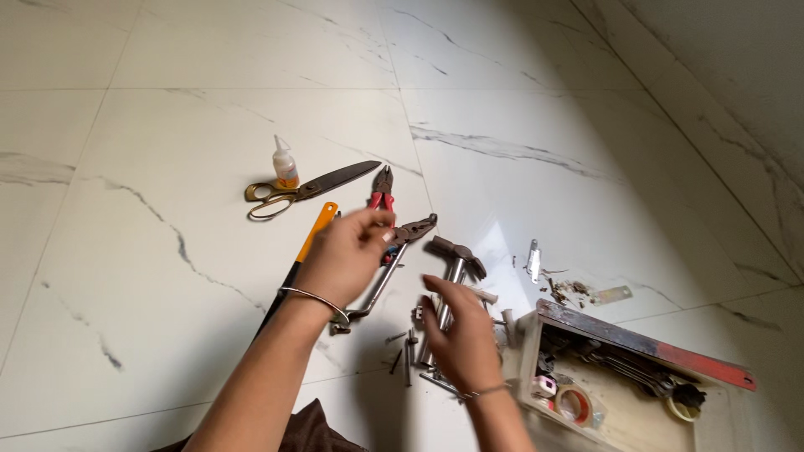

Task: The person sits on a tiled floor and sorts a pile of hardware and tools, placing items into a plastic toolbox. They handle screws, nuts, washers, pliers, a hammer, a screwdriver, a file, and a small plastic bag, arranging them into the box.

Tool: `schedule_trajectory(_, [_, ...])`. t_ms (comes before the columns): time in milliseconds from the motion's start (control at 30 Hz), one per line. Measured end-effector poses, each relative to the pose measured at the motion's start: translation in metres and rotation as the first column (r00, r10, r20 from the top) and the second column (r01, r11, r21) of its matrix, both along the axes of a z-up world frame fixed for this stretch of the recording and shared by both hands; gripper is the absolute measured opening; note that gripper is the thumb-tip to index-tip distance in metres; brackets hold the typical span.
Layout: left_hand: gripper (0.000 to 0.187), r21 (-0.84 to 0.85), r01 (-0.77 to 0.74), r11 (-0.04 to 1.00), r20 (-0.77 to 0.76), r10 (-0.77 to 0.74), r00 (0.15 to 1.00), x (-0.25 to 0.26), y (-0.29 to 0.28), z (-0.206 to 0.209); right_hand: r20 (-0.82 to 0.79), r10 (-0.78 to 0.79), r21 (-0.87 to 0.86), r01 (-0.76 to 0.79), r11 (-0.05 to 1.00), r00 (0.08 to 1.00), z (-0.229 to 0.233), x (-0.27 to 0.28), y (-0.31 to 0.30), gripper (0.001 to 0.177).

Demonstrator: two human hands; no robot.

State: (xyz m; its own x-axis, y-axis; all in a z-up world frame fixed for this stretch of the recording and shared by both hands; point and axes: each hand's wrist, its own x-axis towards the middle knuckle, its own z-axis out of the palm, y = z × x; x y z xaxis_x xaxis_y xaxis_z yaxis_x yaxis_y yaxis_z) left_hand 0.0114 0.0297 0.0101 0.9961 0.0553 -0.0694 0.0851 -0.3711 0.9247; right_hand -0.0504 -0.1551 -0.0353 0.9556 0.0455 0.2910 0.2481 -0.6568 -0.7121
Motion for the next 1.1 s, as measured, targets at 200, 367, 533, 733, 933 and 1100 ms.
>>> schedule_trajectory(200, [0.020,-0.460,-0.201,0.865,0.040,0.246,0.968,0.011,0.019,0.013,-0.065,0.118,-0.171,-0.127,0.977,0.991,-0.029,0.027,0.094,0.033])
schedule_trajectory(367, [0.015,-0.595,-0.270,0.757,-0.056,0.296,0.954,0.011,0.019,0.014,-0.239,-0.093,-0.408,-0.013,0.913,0.967,-0.045,0.041,0.124,0.050])
schedule_trajectory(533, [0.016,-0.640,-0.303,0.706,-0.093,0.320,0.943,0.012,0.022,0.016,-0.336,-0.262,-0.393,0.119,0.912,0.905,-0.045,0.053,0.128,0.030])
schedule_trajectory(733, [0.018,-0.646,-0.335,0.686,-0.123,0.340,0.932,0.012,0.027,0.023,-0.563,-0.414,-0.113,0.429,0.896,0.715,-0.037,0.059,0.111,0.032])
schedule_trajectory(933, [0.017,-0.654,-0.340,0.676,-0.126,0.346,0.930,0.012,0.026,0.022,-0.462,-0.431,0.128,0.539,0.832,0.775,-0.037,0.057,0.077,0.031])
schedule_trajectory(1100, [0.020,-0.638,-0.297,0.711,-0.125,0.284,0.950,0.016,0.024,0.008,-0.366,-0.443,0.298,0.554,0.777,0.819,-0.030,0.048,0.055,0.026])
